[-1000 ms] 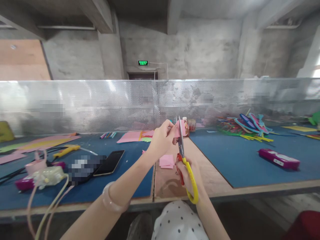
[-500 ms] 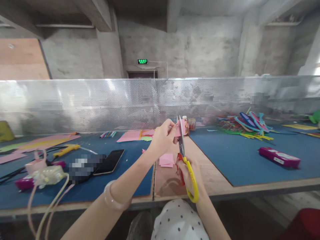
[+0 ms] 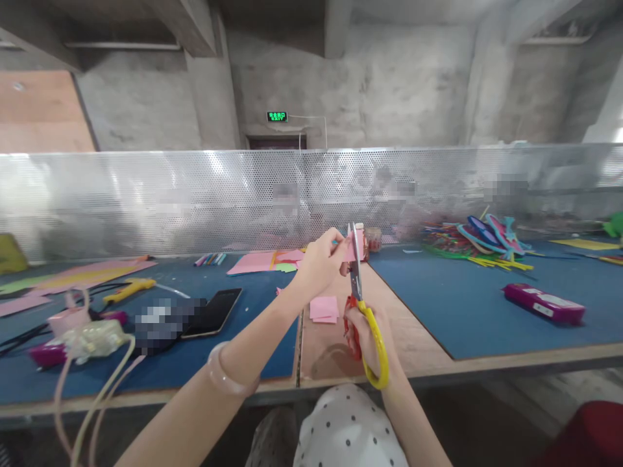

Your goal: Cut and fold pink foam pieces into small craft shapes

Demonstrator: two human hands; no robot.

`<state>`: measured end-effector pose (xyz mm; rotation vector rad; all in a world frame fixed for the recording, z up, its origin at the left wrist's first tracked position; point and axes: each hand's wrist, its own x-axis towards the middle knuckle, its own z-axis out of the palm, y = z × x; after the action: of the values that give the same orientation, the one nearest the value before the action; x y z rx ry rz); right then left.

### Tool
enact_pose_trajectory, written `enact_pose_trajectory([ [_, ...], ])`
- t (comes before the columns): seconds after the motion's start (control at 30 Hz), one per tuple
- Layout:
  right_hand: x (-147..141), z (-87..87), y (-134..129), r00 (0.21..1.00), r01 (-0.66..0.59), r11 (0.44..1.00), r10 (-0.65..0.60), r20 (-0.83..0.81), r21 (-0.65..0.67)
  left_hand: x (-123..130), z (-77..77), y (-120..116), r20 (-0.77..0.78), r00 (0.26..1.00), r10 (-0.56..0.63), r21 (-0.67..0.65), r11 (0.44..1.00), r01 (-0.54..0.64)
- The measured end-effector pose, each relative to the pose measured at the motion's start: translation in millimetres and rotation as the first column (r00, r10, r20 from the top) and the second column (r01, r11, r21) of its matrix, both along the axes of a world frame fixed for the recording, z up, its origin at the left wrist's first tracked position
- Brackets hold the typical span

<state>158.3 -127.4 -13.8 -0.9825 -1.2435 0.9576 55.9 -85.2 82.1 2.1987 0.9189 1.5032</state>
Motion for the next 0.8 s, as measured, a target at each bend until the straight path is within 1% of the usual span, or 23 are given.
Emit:
enact_pose_trajectory([
  [0.23,-0.8,6.1,-4.0,1.0,-0.002,1.0,0.001,-0.015,-0.025,2.1,-0.5,6.3,-0.035,0.999,0.013,-0.013,1.0,-0.013],
  [0.43,0.8,-0.6,4.2,0.999,-0.019,1.0,0.019,-0.031,-0.01,5.7,2.0,8.9,-0.045,0.999,-0.004,-0.042,0.999,0.002],
  [0.53,1.3,-5.5,9.8,0.999,-0.001,1.0,0.0,-0.043,-0.028,7.2,2.8,10.2,-0.048,0.999,-0.009,-0.045,0.999,0.007],
  [0.67,1.4,-9.3,17.9,0.997,0.022,0.997,-0.028,-0.071,-0.076,10.7,3.1,17.0,-0.023,0.999,-0.029,-0.054,0.998,0.028],
  [0.73,1.4,-8.4,21.0,0.994,0.033,0.991,-0.045,-0.095,-0.126,13.0,2.7,23.6,-0.017,0.999,-0.037,-0.072,0.997,0.036],
  [0.8,2.0,-5.4,22.2,0.988,0.042,0.979,-0.07,-0.136,-0.202,15.4,1.3,31.1,-0.006,0.998,-0.06,-0.129,0.99,0.059],
])
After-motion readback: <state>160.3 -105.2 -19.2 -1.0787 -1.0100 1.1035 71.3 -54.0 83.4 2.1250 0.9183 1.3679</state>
